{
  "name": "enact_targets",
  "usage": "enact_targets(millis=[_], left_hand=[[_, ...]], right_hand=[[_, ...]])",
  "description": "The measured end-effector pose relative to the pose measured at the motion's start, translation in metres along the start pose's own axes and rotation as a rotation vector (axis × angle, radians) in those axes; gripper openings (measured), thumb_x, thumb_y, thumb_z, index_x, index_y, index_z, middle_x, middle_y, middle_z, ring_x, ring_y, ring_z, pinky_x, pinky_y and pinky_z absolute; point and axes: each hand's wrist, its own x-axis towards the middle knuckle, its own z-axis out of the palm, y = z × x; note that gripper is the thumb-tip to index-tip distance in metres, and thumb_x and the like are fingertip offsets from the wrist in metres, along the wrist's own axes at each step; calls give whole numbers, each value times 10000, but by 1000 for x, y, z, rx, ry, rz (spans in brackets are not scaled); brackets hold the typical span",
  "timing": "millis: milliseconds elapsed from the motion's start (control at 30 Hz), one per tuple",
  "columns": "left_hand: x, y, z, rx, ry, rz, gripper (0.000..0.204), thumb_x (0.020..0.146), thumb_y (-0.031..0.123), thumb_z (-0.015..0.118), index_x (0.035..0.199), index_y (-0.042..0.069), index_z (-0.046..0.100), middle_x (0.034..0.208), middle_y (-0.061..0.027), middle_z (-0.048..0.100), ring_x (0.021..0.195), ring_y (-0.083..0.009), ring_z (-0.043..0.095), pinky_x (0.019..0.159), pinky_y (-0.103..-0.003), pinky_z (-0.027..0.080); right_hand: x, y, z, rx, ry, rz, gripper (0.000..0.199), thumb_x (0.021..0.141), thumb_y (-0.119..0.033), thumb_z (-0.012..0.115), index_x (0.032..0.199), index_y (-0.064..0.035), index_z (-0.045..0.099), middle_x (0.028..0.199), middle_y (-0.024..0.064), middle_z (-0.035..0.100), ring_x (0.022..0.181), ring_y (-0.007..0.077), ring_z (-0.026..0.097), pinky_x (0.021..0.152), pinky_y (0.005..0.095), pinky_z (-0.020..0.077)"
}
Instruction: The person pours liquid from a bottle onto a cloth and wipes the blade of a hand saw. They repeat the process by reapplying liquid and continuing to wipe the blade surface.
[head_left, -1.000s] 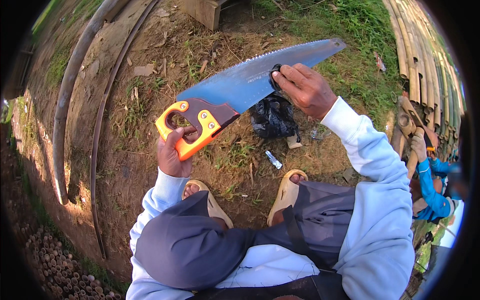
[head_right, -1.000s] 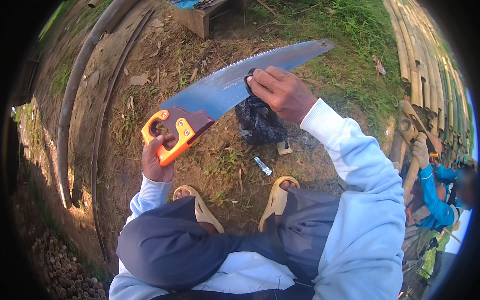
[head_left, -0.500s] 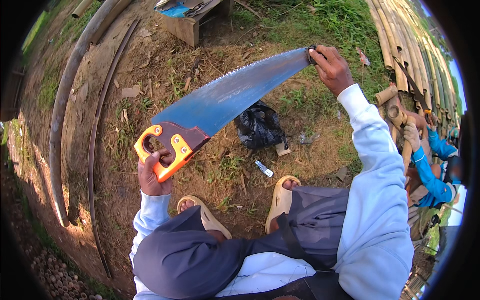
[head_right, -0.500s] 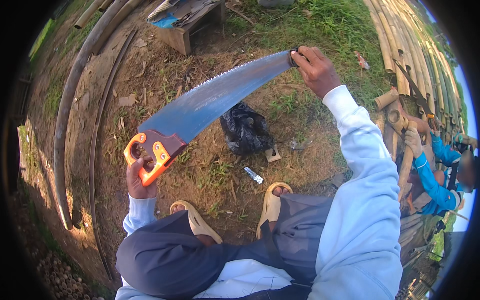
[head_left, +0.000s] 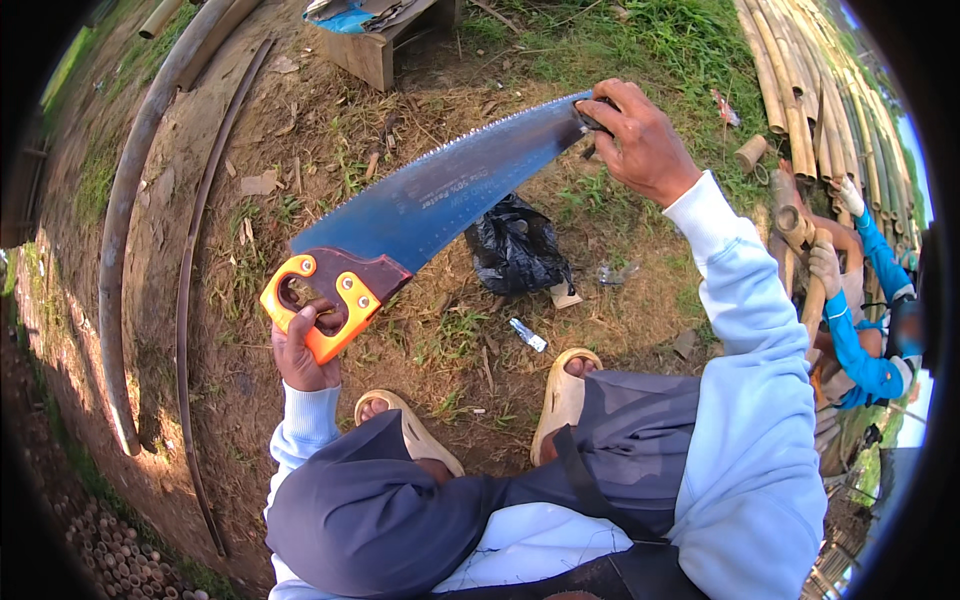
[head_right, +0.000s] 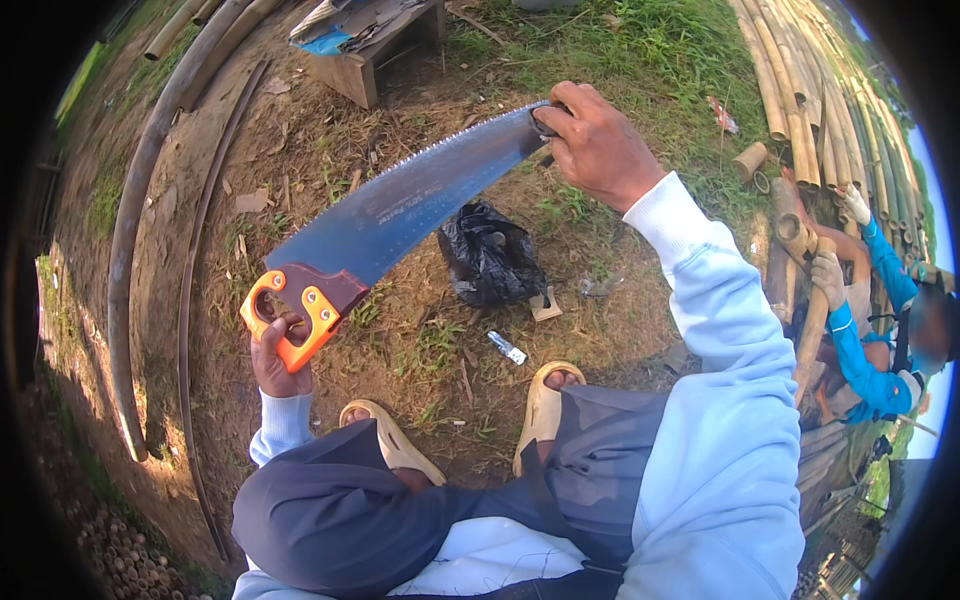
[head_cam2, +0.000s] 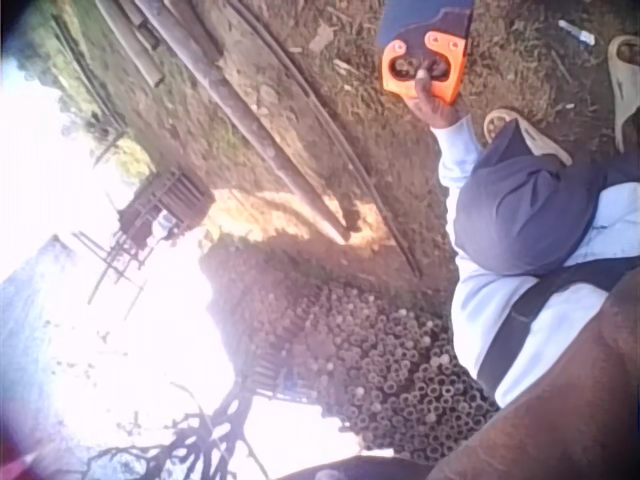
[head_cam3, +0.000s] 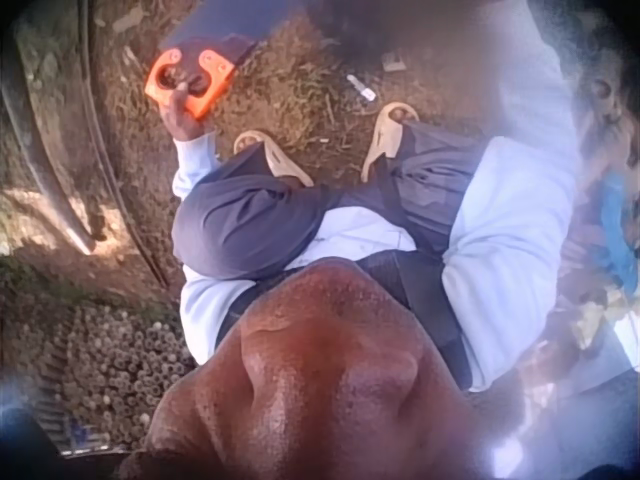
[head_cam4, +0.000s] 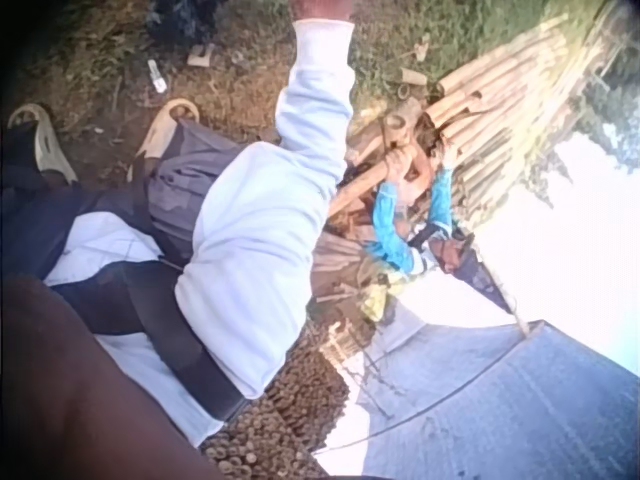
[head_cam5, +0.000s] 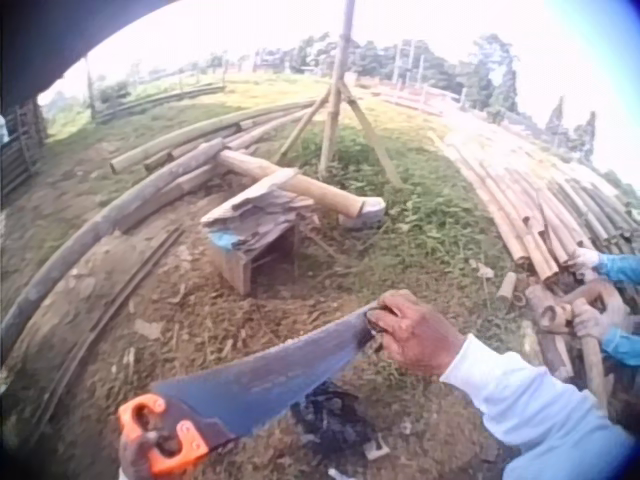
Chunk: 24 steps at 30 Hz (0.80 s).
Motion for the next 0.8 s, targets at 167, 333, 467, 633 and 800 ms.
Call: enact_targets(millis=[167,333,467,633,800], left_hand=[[-3,1,3,-15,-15,13,463,925,51,595,1344,-6,405,1030,-224,681,800,-286,750,735,-416,655],[-8,2,1,1,18,31,466,922,52,603,1345,-10,415,1027,-222,682,798,-281,750,733,-412,656],[-5,-2,6,-6,-1,14,470,923,44,600,1351,-15,414,1027,-222,683,792,-283,750,740,-410,659],[-2,0,7,-27,-30,8,472,925,38,591,1356,-15,405,1036,-234,683,804,-294,753,752,-417,660],[-5,2,3,32,-23,34,455,928,32,584,1346,-4,410,1048,-237,682,812,-303,754,752,-422,659]], right_hand=[[5,-62,24,113,-35,-114,310,831,-16,648,1133,51,661,1135,169,595,1057,346,589,927,435,520],[17,-24,0,-19,-112,81,236,868,-40,612,1084,34,675,1086,142,622,1024,328,602,906,426,529],[14,-35,1,7,-85,124,213,878,-23,604,1071,1,692,1029,126,640,1001,322,626,882,409,540],[0,-53,25,159,12,-98,250,816,38,674,1062,5,701,1039,151,670,964,329,654,843,397,545],[9,7,7,231,24,251,223,910,-19,616,1110,-27,714,1023,106,663,879,261,673,807,373,565]])
